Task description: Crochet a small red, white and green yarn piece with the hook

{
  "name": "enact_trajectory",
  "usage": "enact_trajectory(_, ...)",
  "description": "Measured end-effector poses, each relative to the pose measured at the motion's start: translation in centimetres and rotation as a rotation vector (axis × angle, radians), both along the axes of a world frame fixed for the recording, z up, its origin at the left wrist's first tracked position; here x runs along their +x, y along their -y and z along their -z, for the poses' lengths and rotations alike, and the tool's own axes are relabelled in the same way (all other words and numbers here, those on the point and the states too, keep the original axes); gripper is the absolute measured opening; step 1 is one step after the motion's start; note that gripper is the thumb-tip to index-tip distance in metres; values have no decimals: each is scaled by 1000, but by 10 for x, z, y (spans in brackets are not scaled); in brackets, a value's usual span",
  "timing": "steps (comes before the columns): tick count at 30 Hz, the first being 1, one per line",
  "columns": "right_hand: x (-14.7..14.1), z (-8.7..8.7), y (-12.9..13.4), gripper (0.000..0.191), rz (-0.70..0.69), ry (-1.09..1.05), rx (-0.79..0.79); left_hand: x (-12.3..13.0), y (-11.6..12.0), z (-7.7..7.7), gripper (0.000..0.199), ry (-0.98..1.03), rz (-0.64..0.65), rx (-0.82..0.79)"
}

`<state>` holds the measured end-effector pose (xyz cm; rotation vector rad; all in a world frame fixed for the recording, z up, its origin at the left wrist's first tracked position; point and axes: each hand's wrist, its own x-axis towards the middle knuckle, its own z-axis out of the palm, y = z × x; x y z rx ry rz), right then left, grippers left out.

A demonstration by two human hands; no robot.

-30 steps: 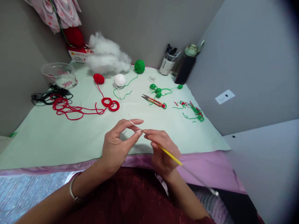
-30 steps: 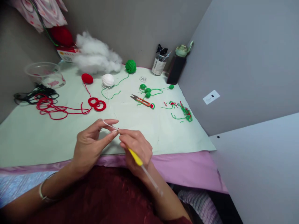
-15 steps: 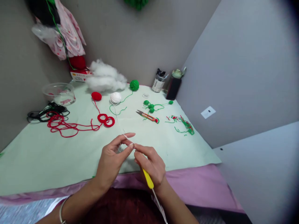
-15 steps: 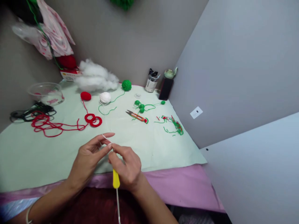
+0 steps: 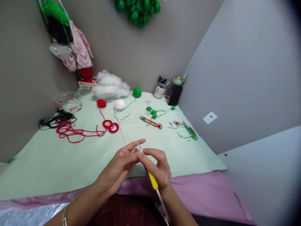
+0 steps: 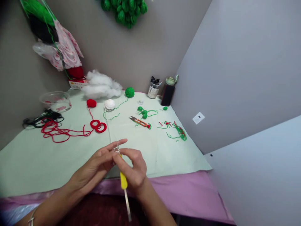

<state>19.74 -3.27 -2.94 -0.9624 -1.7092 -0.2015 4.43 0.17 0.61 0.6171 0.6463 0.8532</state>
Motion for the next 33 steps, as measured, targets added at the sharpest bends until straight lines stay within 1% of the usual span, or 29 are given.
enact_trajectory(1, 2, -3, 0, 42, -44, -80, -25, -1, -1, 0, 52, 25, 14, -21)
enact_trajectory(3, 4, -8, 0, 31, -141, -272, -172, -3, -3, -1, 49, 11, -20, -17)
enact_trajectory(5, 5, -13, 0, 24, -198, -515, -305, -5, -4, -2, 45, -51, -85, 31)
enact_trajectory(7, 4, -16, -1, 21, -287, -721, -392, -6, -3, -4, 43, -98, -115, 92)
enact_trajectory(9, 2, -16, -3, 18, -368, -812, -440, -5, -1, -4, 42, -121, -91, 144)
enact_trajectory(11, 0, -15, -4, 16, -384, -803, -461, -3, 2, -2, 41, -147, -61, 186)
enact_trajectory(14, -4, -15, -5, 15, -328, -758, -451, -1, 4, 0, 40, -184, -82, 233)
enact_trajectory(16, -5, -15, -4, 15, -305, -728, -421, 0, 4, 0, 44, -170, -100, 228)
enact_trajectory(18, -4, -15, -3, 14, -312, -721, -404, 0, 3, -1, 52, -129, -82, 185)
enact_trajectory(19, -3, -15, -2, 14, -329, -747, -414, -1, 2, -1, 56, -108, -57, 153)
enact_trajectory(21, 1, -16, -3, 14, -378, -865, -468, -3, 1, -2, 61, -59, 19, 78)
enact_trajectory(24, 8, -18, -5, 17, -453, -1063, -560, -6, 0, -3, 55, 25, 110, -3)
enact_trajectory(27, 10, -19, -6, 19, -519, -1137, -617, -5, 2, -2, 48, 33, 100, 25)
enact_trajectory(29, 7, -17, -4, 16, -504, -1086, -603, -2, 3, 0, 44, -25, 54, 92)
enact_trajectory(31, 2, -15, -1, 14, -415, -928, -532, 1, 5, 3, 40, -98, -5, 163)
enact_trajectory(33, -2, -13, 3, 17, -315, -745, -437, 4, 5, 6, 37, -154, -60, 212)
